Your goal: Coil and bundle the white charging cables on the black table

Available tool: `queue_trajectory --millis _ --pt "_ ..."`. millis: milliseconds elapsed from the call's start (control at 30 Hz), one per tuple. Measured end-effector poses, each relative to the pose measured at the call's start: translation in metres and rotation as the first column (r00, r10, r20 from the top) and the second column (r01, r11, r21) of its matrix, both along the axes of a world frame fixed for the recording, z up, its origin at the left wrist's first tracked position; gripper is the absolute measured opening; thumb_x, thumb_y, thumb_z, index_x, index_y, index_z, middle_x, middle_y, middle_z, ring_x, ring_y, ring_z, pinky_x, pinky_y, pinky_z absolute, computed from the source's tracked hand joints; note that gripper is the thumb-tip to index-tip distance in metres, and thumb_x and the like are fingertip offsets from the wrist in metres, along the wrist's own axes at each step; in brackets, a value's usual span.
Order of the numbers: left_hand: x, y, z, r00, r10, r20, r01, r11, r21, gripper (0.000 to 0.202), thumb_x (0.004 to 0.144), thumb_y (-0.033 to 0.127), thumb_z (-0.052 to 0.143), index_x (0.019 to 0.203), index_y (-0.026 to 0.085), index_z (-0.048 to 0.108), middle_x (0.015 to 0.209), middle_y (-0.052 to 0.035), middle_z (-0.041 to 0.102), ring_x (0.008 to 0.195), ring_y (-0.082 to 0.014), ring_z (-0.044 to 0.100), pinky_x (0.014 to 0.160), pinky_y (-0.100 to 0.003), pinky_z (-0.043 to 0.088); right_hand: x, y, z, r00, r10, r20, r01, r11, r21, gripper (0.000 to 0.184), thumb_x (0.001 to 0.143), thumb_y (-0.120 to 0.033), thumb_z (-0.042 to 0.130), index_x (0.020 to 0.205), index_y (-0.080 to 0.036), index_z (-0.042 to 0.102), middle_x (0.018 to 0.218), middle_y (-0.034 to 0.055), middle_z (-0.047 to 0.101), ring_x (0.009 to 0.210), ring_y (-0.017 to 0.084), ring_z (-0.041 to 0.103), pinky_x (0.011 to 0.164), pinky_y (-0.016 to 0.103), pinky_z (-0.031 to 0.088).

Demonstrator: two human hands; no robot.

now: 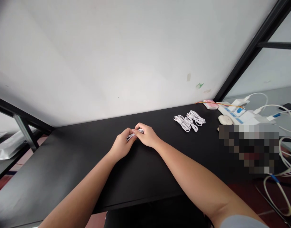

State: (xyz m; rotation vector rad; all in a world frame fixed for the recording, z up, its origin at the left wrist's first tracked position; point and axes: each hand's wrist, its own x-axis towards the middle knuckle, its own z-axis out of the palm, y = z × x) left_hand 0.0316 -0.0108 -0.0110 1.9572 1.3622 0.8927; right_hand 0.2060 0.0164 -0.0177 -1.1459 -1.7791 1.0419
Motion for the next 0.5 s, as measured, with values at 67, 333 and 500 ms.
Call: queue_trajectory --millis 67,333,500 --pt "0.0007 -0.0001 -0.0014 1.000 0.008 0.015 -0.008 1.000 -0.020 0.014 0.094 0.036 0.057 0.090 0.022 0.056 0.083 -0.0005 0.068 0.071 -0.0168 0.061 0.065 -0.027 0.042 0.0007 0.0005 0.0000 0.999 -0.011 0.030 0.011 1.000 0.005 0.028 0.092 -0.049 0.057 0.083 -0.023 0.059 0.067 -0.0029 0.059 0.061 0.014 0.050 0.060 0.026 0.036" --pt "0.0033 -0.0026 -0.0020 0.996 0.024 0.082 -0.020 0.999 -0.046 0.018 0.092 0.036 0.059 0.105 0.025 0.054 0.089 0.0003 0.069 0.072 -0.0157 0.061 0.066 -0.026 0.042 0.0003 0.0011 0.0029 0.995 -0.013 0.098 0.016 1.000 -0.022 0.040 0.092 -0.054 0.055 0.071 -0.021 0.062 0.064 -0.0019 0.059 0.060 0.013 0.049 0.059 0.027 0.034" --pt "0.0033 -0.0013 0.0011 0.988 0.040 0.151 -0.034 0.998 -0.045 0.020 0.094 0.041 0.059 0.092 0.021 0.059 0.082 0.0006 0.065 0.070 -0.0134 0.055 0.066 -0.025 0.041 -0.0006 0.0029 0.0016 1.000 -0.011 0.000 0.011 0.994 -0.108 0.046 0.091 -0.058 0.055 0.067 -0.019 0.056 0.060 -0.0021 0.055 0.056 0.012 0.047 0.056 0.026 0.035"
